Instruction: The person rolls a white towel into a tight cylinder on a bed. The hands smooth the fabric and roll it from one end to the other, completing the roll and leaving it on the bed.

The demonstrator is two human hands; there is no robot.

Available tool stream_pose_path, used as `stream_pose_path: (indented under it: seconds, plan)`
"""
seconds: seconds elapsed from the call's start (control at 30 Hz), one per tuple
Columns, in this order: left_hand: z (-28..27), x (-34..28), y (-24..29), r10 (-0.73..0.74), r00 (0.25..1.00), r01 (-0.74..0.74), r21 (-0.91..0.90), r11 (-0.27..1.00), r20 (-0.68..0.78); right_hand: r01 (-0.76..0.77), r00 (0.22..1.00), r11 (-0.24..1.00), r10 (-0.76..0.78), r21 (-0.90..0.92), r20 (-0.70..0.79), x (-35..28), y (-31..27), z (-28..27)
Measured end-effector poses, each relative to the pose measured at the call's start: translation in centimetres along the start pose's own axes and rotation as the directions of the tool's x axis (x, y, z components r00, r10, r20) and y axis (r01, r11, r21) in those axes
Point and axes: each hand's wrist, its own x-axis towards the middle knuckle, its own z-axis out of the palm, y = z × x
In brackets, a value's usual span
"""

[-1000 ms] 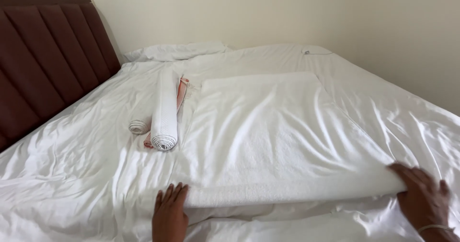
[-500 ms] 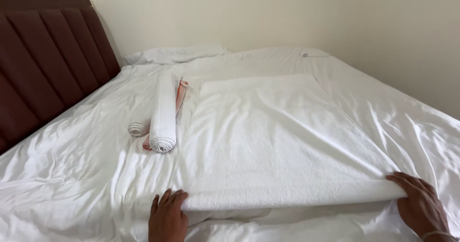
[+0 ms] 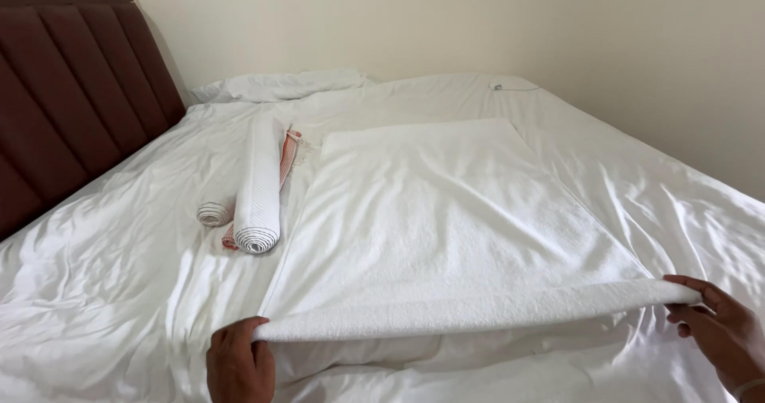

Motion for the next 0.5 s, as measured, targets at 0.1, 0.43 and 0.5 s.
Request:
stream_pose_path:
  seconds: [0.1, 0.43, 0.5]
  plan:
    - [0.7, -0.1, -1.1, -0.12, 0.981, 0.105, 0.099, 0.989, 0.153, -0.025, 0.997, 0.997, 0.02, 0.071, 0.073, 0.0, 0.4, 0.3]
    - [3.8, 1.8, -6.7, -0.42, 0.839, 0.544, -0.54, 0.643, 0.346, -0.224, 0.973, 0.969, 0.216, 0.101, 0.086, 2.1, 1.4, 1.2]
    - [5.2, 2.0, -8.4, -0.417, 0.817, 0.577, -0.572, 0.583, 0.399, -0.23, 0.971, 0.968, 0.222, 0.097, 0.088, 2.3, 1.6, 1.3]
